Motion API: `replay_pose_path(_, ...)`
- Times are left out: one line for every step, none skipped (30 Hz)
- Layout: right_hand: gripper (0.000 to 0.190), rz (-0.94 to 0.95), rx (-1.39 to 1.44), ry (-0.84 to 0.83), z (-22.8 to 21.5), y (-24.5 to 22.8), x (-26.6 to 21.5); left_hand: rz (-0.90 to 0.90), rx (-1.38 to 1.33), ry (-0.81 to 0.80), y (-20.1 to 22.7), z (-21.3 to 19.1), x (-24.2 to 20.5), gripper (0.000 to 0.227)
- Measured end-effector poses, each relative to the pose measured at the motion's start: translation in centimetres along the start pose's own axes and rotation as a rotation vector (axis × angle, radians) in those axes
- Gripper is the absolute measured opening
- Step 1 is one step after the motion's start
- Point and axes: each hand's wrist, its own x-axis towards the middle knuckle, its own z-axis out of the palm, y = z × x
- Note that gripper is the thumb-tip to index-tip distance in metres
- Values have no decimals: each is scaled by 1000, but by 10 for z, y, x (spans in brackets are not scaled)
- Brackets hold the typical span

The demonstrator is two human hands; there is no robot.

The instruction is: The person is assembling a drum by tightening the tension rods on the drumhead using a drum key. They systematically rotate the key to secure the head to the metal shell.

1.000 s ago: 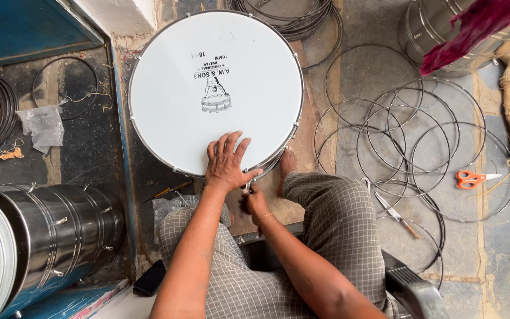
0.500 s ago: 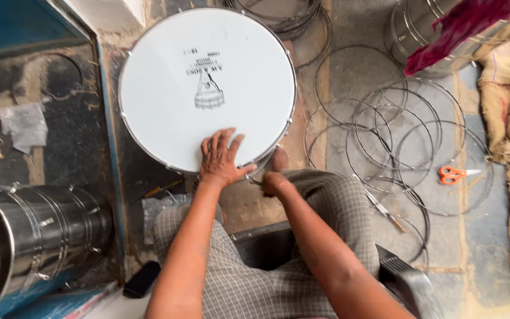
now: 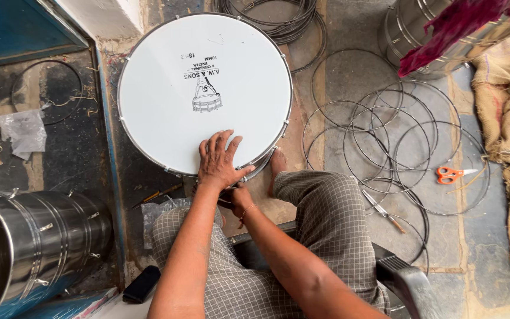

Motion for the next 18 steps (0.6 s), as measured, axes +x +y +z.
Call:
replay_pose_path(23, -34, 36, 21, 4, 2, 2, -8, 0, -14, 1, 0, 1, 99)
replay_pose_path(23, -51, 9, 16, 2, 5, 2, -17, 1, -30, 1, -1, 2, 100)
replay_pose_path(23, -68, -18, 12, -5, 7, 0, -14, -1, -28, 1, -2, 3, 99)
replay_pose_path(24, -81, -44, 12, -14, 9, -5, -11, -6, -31, 1, -2, 1, 99)
replay_pose_path(23, -41, -183, 27, -24, 2, -10, -8, -11, -33, 0, -2, 0, 98)
replay_pose_path(25, -6, -326, 40, -35, -15, -13, -6, -9, -31, 0, -3, 1, 98)
replay_pose_path(24, -38, -591, 17, -46, -42, -17, -5, -6, -29, 0, -4, 2, 97)
replay_pose_path(26, -67, -855, -6, -53, -66, -20, -3, -6, -30, 1, -3, 0, 97)
replay_pose_path(22, -56, -1066, 6, -56, -88, -23, -11, -12, -37, 2, -3, -3, 97)
replay_pose_path(20, -54, -1276, 19, -53, -113, -22, -15, -13, -37, 3, -5, -2, 97)
replay_pose_path(20, -51, -1345, 0, -48, -129, -20, -18, -14, -36, 3, -6, -1, 97)
replay_pose_path(19, -107, -1445, 19, -40, -141, -18, -23, -15, -31, 3, -8, -1, 97)
replay_pose_path(18, -240, -1553, 90, -34, -144, -15, -29, -17, -26, 3, -9, 0, 97)
replay_pose_path(17, -371, -1637, 187, -35, -143, -16, -28, -22, -26, 5, -9, 0, 97)
replay_pose_path(16, -478, -1696, 280, -36, -137, -16, -22, -19, -23, 6, -8, -2, 97)
replay_pose_path(15, -449, -1722, 281, -39, -135, -16, -19, -15, -14, 6, -9, -3, 97)
replay_pose_path(15, -440, -1759, 289, -41, -131, -15, -16, -12, -5, 5, -9, -2, 96)
replay_pose_path(14, -244, -1731, 155, -47, -125, -21, -12, -15, -1, 5, -8, -3, 97)
